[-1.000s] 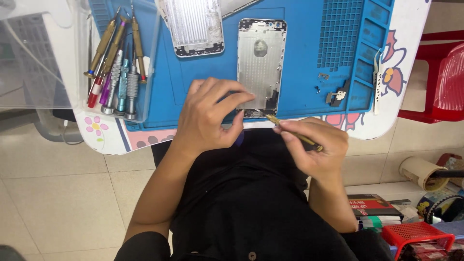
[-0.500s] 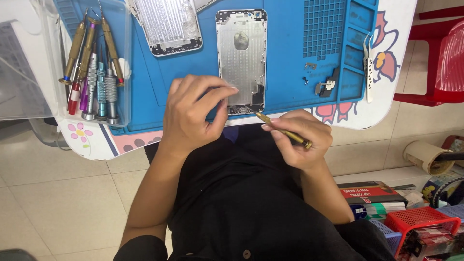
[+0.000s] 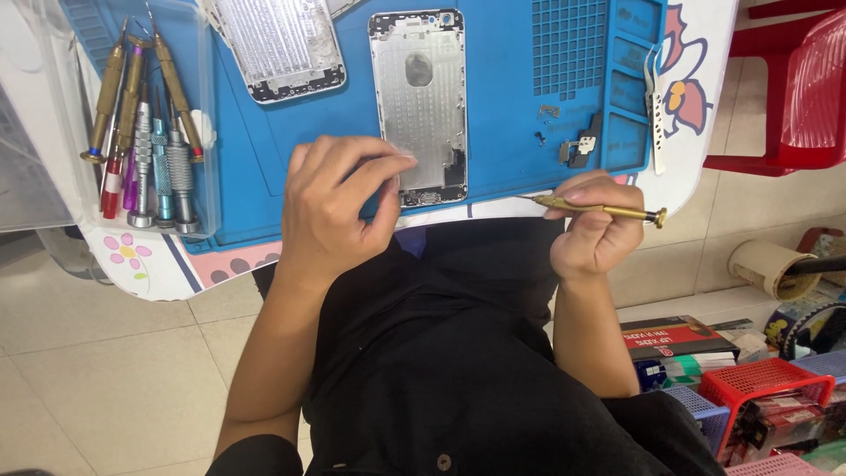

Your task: Repairing a mobile phone by manipulating internal components and using a screwdriver on a repair mat.

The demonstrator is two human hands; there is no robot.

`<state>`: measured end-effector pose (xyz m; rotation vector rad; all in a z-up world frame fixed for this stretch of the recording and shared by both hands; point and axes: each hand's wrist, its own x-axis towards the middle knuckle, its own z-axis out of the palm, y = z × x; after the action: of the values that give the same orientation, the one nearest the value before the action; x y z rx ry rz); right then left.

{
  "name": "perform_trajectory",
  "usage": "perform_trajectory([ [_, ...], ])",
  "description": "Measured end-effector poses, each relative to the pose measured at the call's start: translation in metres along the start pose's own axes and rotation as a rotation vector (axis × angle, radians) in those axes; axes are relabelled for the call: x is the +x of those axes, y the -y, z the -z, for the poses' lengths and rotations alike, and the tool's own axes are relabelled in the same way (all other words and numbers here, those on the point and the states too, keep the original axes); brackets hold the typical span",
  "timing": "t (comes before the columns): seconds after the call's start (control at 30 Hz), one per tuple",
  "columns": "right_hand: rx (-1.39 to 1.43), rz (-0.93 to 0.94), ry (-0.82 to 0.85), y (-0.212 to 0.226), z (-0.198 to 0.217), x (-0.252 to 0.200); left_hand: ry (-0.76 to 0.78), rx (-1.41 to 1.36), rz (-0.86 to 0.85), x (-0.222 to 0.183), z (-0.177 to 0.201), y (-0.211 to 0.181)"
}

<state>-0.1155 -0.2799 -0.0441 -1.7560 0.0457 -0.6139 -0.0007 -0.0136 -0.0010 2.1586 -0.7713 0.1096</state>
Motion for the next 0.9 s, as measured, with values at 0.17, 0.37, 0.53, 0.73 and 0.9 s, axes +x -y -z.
perform_trajectory([
  [0.17, -0.035, 0.000, -0.046, -0.011, 0.004, 0.001, 0.005, -0.004, 0.009, 0.000, 0.001, -0.001],
  [0.37, -0.153, -0.019, -0.025, -0.012, 0.003, 0.000, 0.005, 0.016, 0.013, 0.000, -0.001, -0.001],
  [0.53, -0.179, -0.029, 0.012, -0.013, 0.004, 0.002, 0.001, 0.026, 0.009, 0.000, -0.001, -0.001],
  [0.73, -0.202, -0.062, 0.022, -0.009, 0.002, 0.003, -0.012, 0.015, 0.013, -0.001, 0.000, -0.001],
  [0.9, -0.184, -0.066, 0.007, -0.008, 0.002, 0.001, -0.031, 0.011, 0.001, -0.002, 0.000, 0.001],
])
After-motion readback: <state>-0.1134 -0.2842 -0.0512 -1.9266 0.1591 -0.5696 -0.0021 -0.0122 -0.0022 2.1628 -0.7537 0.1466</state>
